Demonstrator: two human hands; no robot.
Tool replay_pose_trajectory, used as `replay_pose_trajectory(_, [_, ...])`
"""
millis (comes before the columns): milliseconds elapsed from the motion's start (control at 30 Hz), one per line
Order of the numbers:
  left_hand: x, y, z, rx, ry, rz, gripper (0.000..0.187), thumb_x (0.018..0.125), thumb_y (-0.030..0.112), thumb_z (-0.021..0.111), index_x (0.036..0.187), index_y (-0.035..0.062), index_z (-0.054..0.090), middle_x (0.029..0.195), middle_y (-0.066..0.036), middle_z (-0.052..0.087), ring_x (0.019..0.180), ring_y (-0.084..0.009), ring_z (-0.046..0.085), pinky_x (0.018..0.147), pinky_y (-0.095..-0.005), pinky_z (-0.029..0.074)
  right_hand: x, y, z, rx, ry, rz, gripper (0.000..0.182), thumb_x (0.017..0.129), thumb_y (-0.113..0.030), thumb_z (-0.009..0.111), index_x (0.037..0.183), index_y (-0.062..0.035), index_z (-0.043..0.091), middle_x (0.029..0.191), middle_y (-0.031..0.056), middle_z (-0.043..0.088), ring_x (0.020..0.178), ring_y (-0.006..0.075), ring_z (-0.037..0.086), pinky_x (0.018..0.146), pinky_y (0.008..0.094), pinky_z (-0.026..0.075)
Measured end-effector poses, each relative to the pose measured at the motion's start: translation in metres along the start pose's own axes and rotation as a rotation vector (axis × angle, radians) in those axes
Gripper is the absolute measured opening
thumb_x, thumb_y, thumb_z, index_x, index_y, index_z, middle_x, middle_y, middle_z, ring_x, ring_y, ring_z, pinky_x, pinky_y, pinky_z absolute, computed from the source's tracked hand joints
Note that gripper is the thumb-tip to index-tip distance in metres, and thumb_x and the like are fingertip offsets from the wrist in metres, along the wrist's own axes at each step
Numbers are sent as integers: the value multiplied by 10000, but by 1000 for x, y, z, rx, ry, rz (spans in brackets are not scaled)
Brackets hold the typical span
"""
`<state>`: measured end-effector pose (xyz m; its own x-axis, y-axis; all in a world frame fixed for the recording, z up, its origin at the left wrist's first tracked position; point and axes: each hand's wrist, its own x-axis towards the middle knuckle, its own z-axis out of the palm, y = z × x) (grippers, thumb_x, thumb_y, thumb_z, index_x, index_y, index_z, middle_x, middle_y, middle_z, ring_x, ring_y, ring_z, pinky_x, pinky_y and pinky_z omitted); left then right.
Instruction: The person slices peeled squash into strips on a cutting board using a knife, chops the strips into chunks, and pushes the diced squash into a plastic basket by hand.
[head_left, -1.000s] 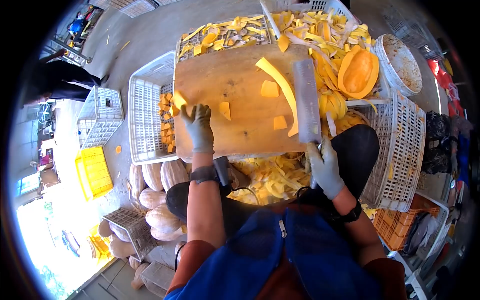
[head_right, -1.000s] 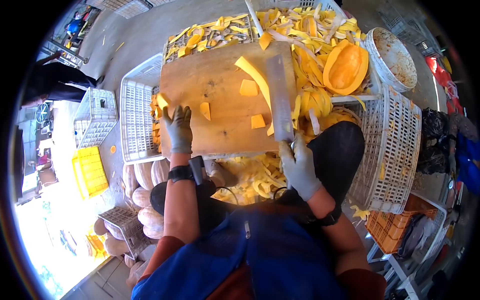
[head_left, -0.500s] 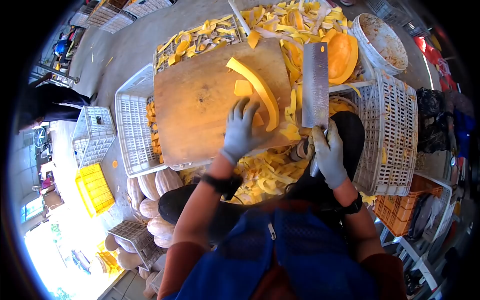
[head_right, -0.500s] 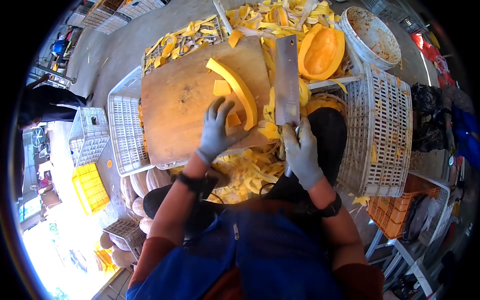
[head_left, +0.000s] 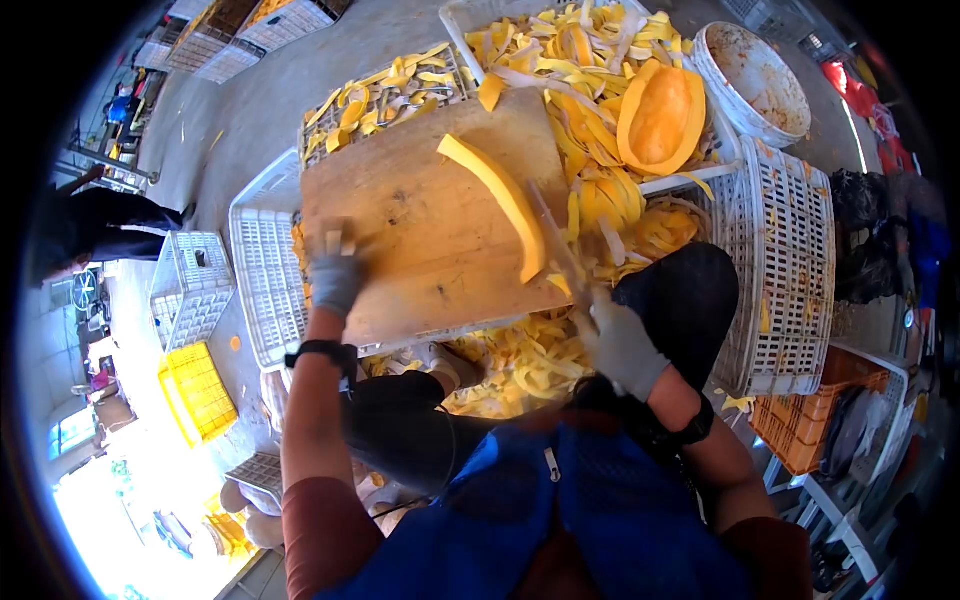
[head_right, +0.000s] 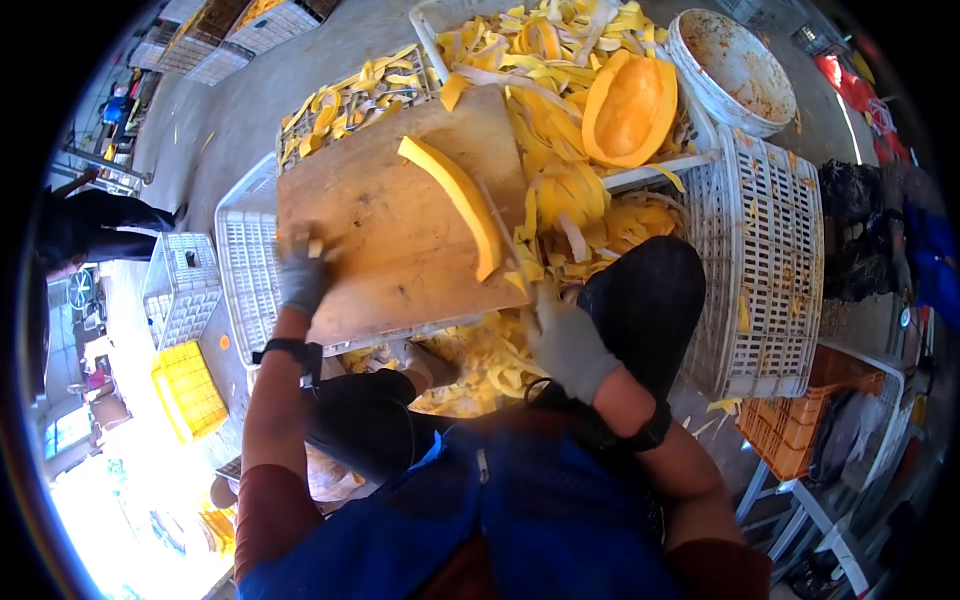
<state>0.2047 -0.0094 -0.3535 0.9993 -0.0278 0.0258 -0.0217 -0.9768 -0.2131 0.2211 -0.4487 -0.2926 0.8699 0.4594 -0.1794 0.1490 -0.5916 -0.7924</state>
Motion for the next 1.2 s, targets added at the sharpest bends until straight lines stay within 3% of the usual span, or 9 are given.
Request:
replay_pose_trajectory(33, [-1, 3, -34, 334, -181, -178, 199, 831, 263, 600, 992, 179, 682, 1400, -99, 399, 1329, -386, 272, 987, -685, 205, -6, -3, 3, -50, -93, 19, 245, 881, -154, 544, 1027, 29, 473, 707, 228, 599, 636, 408, 592, 599, 482, 451])
replay_pose_trajectory(67, [0, 16, -52, 154, 29, -275, 183, 838, 251, 614, 953, 136, 697, 1335, -124, 475, 1261, -362, 386, 971, -590, 319, -9, -9, 0, -44, -109, -32, 247, 874, -142, 548, 1038, 24, 466, 722, 230, 597, 662, 417, 592, 596, 479, 450])
replay_pose_trajectory(167, [25, 58, -38, -1028, 25, -415, 420, 851, 312, 668, 1126, 0, 606, 1108, -214, 603, 1028, -302, 588, 868, -350, 467, -9, -24, -8, 20, -150, -109, 265, 858, -115, 557, 1064, 13, 451, 772, 244, 591, 739, 434, 591, 604, 471, 452])
replay_pose_trajectory(200, [23, 79, -17, -1052, 14, -352, 621, 841, 374, 677, 1274, -25, 483, 1139, -219, 588, 1036, -301, 577, 891, -379, 454, -9, -19, -5, 64, -151, -74, 269, 855, -111, 559, 1068, 11, 450, 793, 252, 589, 763, 431, 591, 618, 470, 454])
replay_pose_trajectory(267, [23, 130, -31, -510, 0, -250, 794, 758, 371, 734, 1368, 21, 365, 1142, -242, 572, 1034, -397, 551, 902, -426, 454, -9, -13, -4, 60, -120, -52, 263, 856, -117, 557, 1069, 1, 456, 795, 247, 594, 742, 421, 591, 627, 467, 457])
replay_pose_trajectory(533, [0, 88, -52, -596, -242, -211, 719, 715, 179, 729, 1363, 110, 427, 1186, -168, 575, 1093, -348, 534, 941, -401, 426, 52, -18, -1, -62, 25, -347, 282, 874, -181, 546, 1095, -26, 464, 816, 217, 615, 696, 402, 602, 632, 463, 481])
replay_pose_trajectory(733, [-57, 65, -28, -642, 49, -381, 517, 718, 166, 732, 1216, 155, 592, 1118, -127, 610, 1066, -327, 535, 925, -391, 428, 107, -82, 22, -46, 122, -407, 259, 903, -216, 507, 1069, -18, 491, 853, 230, 623, 790, 405, 608, 678, 480, 486])
replay_pose_trajectory(867, [-75, 69, -7, -776, 233, -472, 382, 725, 117, 716, 1103, 110, 665, 1082, -132, 633, 1064, -321, 541, 930, -380, 429, 128, -34, 63, -257, -181, -221, 241, 904, -224, 498, 1023, -15, 500, 844, 246, 622, 751, 424, 604, 666, 505, 479])
replay_pose_trajectory(1200, [-78, 74, -6, -816, 276, -487, 364, 747, 109, 697, 1109, 87, 662, 1078, -141, 631, 1026, -301, 565, 907, -353, 443, 107, -66, 84, -263, -241, -152, 249, 915, -239, 462, 1008, -7, 460, 721, 255, 609, 691, 449, 590, 653, 536, 460])
